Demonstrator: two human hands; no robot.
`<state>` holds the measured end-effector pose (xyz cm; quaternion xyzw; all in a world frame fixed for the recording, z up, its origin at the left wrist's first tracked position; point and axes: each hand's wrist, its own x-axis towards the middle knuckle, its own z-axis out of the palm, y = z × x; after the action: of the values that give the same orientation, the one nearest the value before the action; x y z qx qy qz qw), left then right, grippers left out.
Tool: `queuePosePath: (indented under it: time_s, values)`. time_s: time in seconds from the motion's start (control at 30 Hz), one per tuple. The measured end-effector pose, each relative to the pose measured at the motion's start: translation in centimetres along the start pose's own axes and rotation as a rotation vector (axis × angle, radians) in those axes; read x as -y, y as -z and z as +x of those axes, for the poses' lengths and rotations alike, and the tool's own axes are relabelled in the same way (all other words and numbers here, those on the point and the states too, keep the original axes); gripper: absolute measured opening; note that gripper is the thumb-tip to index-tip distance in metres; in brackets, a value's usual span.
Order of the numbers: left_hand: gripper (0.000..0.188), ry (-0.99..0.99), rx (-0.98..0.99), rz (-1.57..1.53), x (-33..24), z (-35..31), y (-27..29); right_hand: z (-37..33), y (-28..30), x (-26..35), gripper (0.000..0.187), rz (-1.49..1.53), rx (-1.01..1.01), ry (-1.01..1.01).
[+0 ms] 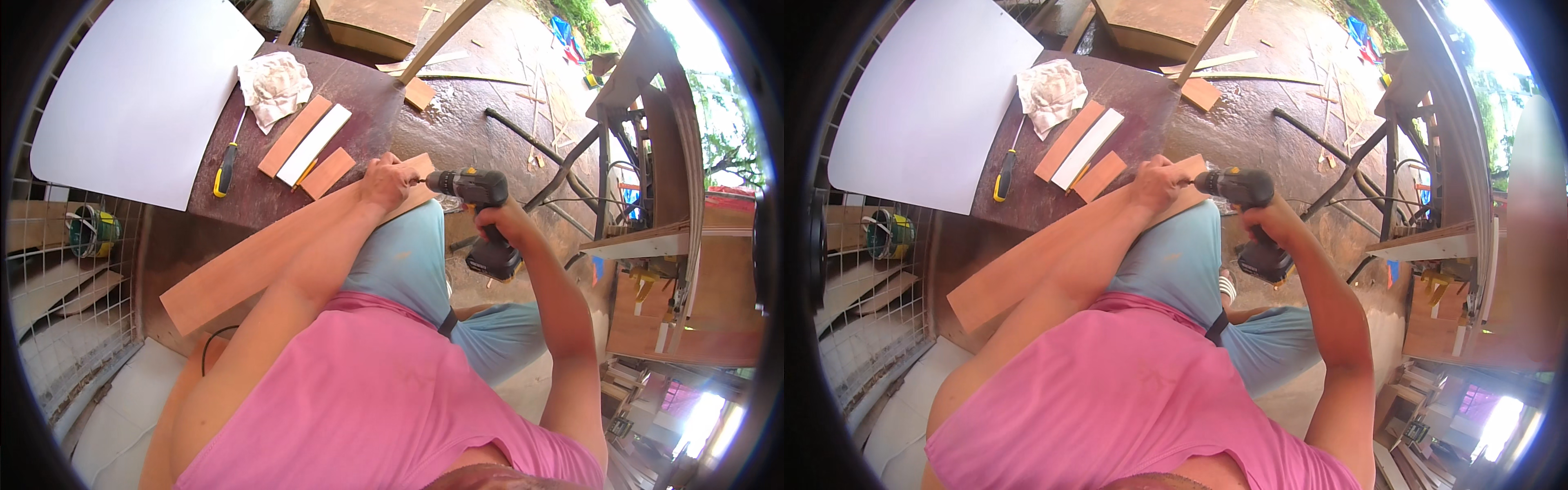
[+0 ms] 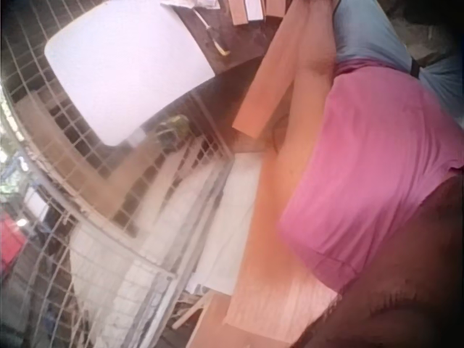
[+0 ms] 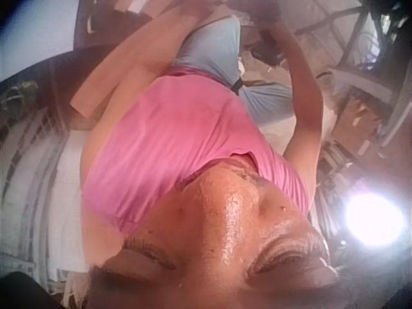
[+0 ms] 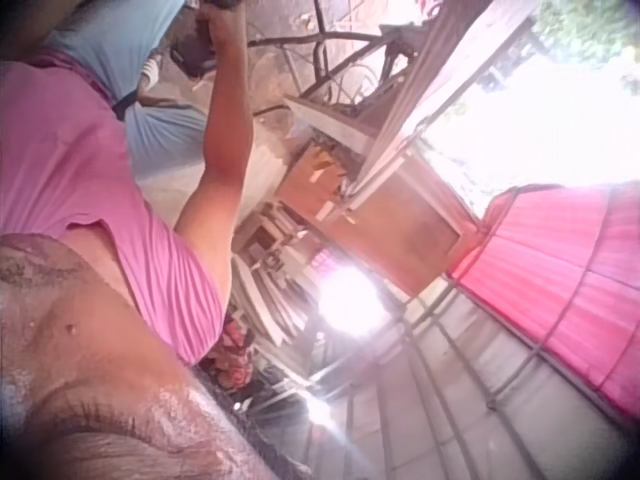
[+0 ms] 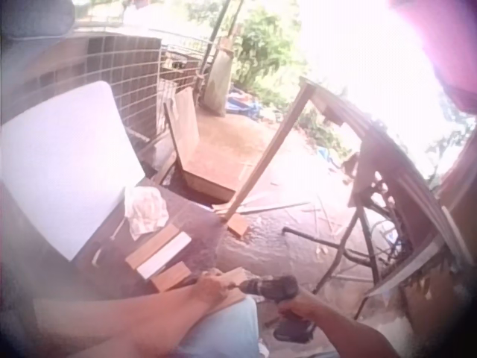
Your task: The person assembles a wooden structure using a cordless drill. They position wooden planks, align them, and drive screws into the wood to secure the pieces together. The person works on the floor, handling the planks and drill throughout the process.
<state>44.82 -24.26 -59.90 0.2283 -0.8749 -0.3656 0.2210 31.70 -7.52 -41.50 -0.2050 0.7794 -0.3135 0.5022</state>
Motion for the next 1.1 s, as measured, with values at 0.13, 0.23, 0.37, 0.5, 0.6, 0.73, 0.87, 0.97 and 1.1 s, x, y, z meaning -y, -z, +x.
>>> queuePosePath:
  time_s: [0.13, 0.23, 0.37, 0.5, 0.6, 0.73, 0.87, 0.97, 1.1]
  values:
    - [0.010, 0.018, -0.007, -0.005, 0.1, -0.1, -0.1, 0.1, 0.0, 0.4, 0.039, -0.023, 0.029, 0.008]
    - [0.011, -0.007, -0.022, 0.010, 0.1, -0.1, -0.1, 0.1, -0.3, 1.1, 0.038, -0.064, 0.023, -0.020]
    - [0.012, -0.024, 0.000, 0.009, 0.4, -0.1, -0.2, 0.1, -0.4, 2.1, 0.033, -0.076, 0.019, -0.067]
    - [0.014, -0.038, 0.011, 0.027, 0.3, -0.1, -0.2, 0.9, 0.0, 3.1, 0.027, -0.155, 0.024, -0.104]
    - [0.014, -0.047, 0.008, 0.040, 0.3, 0.0, -0.3, 1.9, 0.1, 4.1, 0.021, -0.210, 0.050, -0.117]
    - [0.015, -0.057, 0.000, 0.058, 0.7, 0.0, -0.5, 2.8, -0.5, 5.8, 0.018, -0.268, 0.106, -0.132]
    - [0.015, -0.082, -0.045, 0.019, 0.6, -0.2, -0.4, 3.4, -0.4, 6.3, 0.018, -0.295, 0.126, -0.165]
    - [0.013, -0.101, -0.076, 0.000, 0.9, -0.1, -0.7, 3.0, -0.6, 7.0, 0.019, -0.273, 0.118, -0.171]
    - [0.011, -0.115, -0.128, 0.032, 1.2, -0.1, -1.1, 2.6, -0.9, 6.7, 0.020, -0.268, 0.111, -0.100]
